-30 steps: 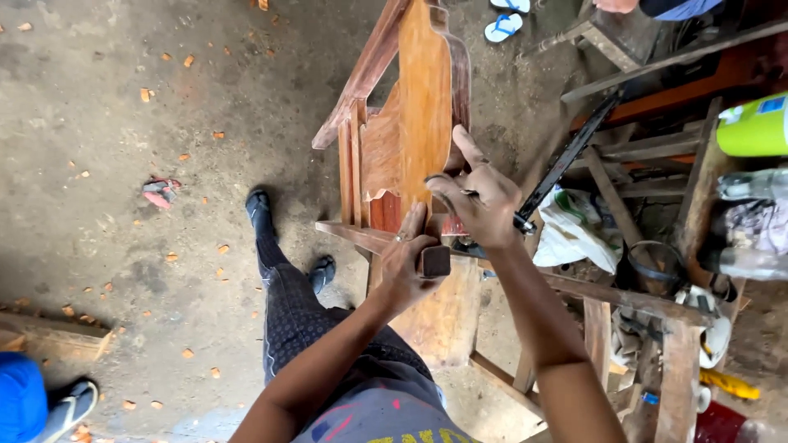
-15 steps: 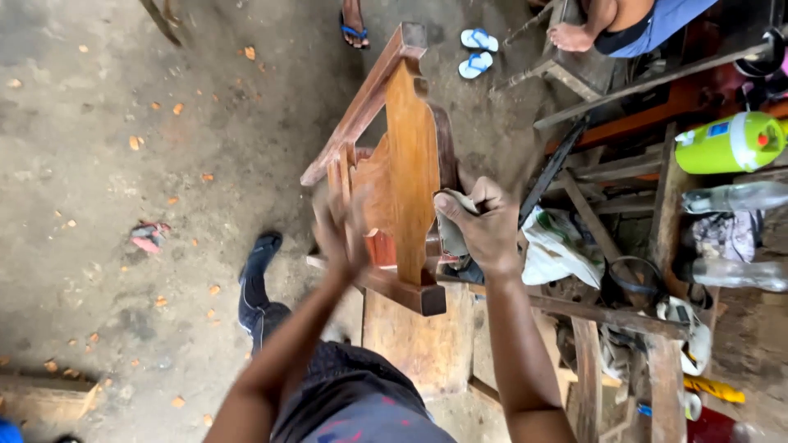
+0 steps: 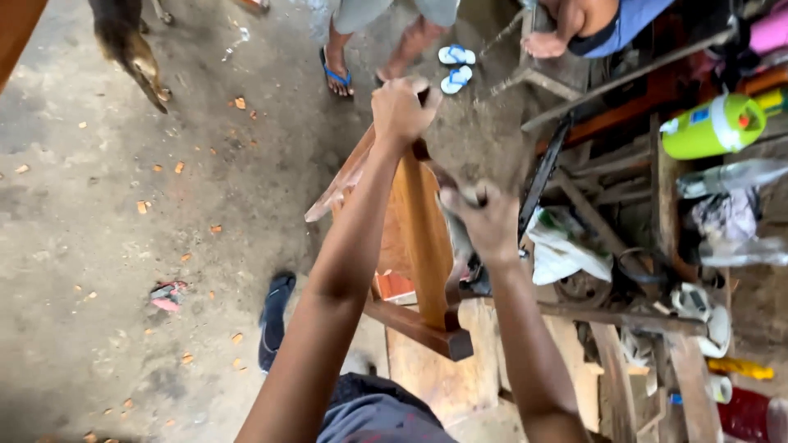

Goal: Sanding the wooden frame of a chair using sandpaper

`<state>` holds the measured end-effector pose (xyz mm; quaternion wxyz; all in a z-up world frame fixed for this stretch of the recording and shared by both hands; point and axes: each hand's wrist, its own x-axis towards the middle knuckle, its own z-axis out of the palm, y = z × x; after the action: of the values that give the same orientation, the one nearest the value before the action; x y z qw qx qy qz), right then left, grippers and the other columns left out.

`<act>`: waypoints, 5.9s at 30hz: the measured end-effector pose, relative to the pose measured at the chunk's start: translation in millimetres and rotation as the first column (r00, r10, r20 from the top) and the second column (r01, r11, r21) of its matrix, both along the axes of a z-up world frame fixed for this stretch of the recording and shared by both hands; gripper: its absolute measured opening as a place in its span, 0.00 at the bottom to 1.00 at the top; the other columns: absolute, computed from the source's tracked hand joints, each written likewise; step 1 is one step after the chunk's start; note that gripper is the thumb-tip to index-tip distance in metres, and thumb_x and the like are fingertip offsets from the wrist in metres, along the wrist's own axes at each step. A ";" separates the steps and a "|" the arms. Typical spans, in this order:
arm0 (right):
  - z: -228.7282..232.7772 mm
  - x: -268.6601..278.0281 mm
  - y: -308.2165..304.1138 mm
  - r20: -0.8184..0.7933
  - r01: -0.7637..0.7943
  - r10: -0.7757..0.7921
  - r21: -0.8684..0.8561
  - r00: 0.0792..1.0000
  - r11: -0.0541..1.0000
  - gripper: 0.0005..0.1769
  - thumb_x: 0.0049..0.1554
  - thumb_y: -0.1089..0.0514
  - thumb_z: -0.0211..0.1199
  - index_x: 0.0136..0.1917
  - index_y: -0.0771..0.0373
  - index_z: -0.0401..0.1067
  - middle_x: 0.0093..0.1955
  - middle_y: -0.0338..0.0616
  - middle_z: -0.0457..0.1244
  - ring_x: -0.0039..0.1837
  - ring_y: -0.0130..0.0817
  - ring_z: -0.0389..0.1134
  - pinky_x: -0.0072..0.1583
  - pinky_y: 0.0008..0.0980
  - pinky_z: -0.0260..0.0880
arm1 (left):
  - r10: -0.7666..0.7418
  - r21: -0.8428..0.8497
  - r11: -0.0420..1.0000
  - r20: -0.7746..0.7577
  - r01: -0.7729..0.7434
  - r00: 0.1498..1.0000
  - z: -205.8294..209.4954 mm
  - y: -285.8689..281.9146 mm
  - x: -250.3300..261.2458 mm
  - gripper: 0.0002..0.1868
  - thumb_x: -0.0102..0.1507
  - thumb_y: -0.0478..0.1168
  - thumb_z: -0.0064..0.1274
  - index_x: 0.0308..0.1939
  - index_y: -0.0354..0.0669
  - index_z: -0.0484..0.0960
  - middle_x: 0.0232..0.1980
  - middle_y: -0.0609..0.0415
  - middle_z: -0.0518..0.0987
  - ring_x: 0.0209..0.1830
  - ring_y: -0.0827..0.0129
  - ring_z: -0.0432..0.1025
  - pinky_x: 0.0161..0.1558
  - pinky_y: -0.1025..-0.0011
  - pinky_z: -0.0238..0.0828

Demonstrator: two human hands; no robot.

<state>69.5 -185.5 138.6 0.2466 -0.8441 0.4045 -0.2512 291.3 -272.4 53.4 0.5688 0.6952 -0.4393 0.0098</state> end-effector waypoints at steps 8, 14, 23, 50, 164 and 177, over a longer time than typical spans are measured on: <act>13.2 -34.6 56.9 0.092 0.160 -0.187 0.244 0.978 0.957 0.30 0.54 0.54 0.75 0.28 0.51 0.52 0.29 0.28 0.51 0.45 0.26 0.60 0.54 0.33 0.62 | 0.011 -0.063 0.998 0.044 -0.008 0.999 -3.4 -2.9 -0.2 0.19 0.53 0.47 0.51 0.15 0.48 0.60 0.16 0.53 0.63 0.17 0.55 0.57 0.22 0.56 0.53; 11.3 13.7 -5.1 0.007 0.149 -0.151 0.110 0.989 0.983 0.31 0.55 0.48 0.79 0.29 0.51 0.56 0.28 0.27 0.54 0.32 0.16 0.50 0.33 0.23 0.50 | 0.071 -0.105 0.993 0.093 -0.061 0.993 -6.6 -6.4 2.7 0.14 0.54 0.49 0.52 0.19 0.48 0.68 0.19 0.50 0.72 0.19 0.50 0.67 0.23 0.51 0.58; 13.5 -44.0 54.4 0.022 0.206 -0.218 0.239 0.976 0.949 0.24 0.55 0.47 0.74 0.31 0.51 0.59 0.30 0.31 0.59 0.33 0.20 0.57 0.35 0.22 0.60 | 0.071 -0.128 0.990 0.101 -0.058 0.992 -8.7 -11.7 3.0 0.18 0.53 0.45 0.51 0.14 0.48 0.62 0.15 0.48 0.68 0.16 0.45 0.64 0.19 0.50 0.55; 9.8 85.1 -61.8 -0.189 0.191 -0.115 0.458 0.975 0.868 0.32 0.46 0.51 0.83 0.29 0.59 0.56 0.33 0.49 0.65 0.34 0.28 0.65 0.35 0.30 0.65 | -0.506 -0.362 0.860 -0.502 0.361 0.702 -15.1 22.0 21.3 0.22 0.66 0.55 0.31 0.27 0.47 0.71 0.28 0.49 0.71 0.30 0.54 0.66 0.39 0.61 0.64; 2.9 108.6 -111.7 -0.584 0.442 -0.131 0.428 0.801 0.788 0.19 0.43 0.48 0.82 0.30 0.62 0.76 0.27 0.45 0.64 0.33 0.37 0.63 0.36 0.38 0.64 | -0.582 -0.396 0.812 -0.607 0.429 0.542 -30.0 12.2 43.2 0.16 0.62 0.59 0.35 0.40 0.56 0.70 0.23 0.49 0.68 0.24 0.59 0.67 0.33 0.67 0.65; -7.7 114.2 -114.9 -0.545 0.278 -0.024 0.389 0.838 0.879 0.16 0.47 0.53 0.80 0.30 0.62 0.74 0.27 0.44 0.65 0.33 0.35 0.63 0.40 0.31 0.61 | -0.589 -0.428 0.808 -0.558 0.406 0.584 -22.0 14.5 46.7 0.21 0.65 0.64 0.32 0.38 0.54 0.68 0.21 0.46 0.65 0.22 0.56 0.65 0.31 0.68 0.64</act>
<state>183.7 -300.4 131.0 0.2951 -0.7634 0.5703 0.0706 337.9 -257.9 31.4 0.7502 0.4187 -0.3784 -0.3445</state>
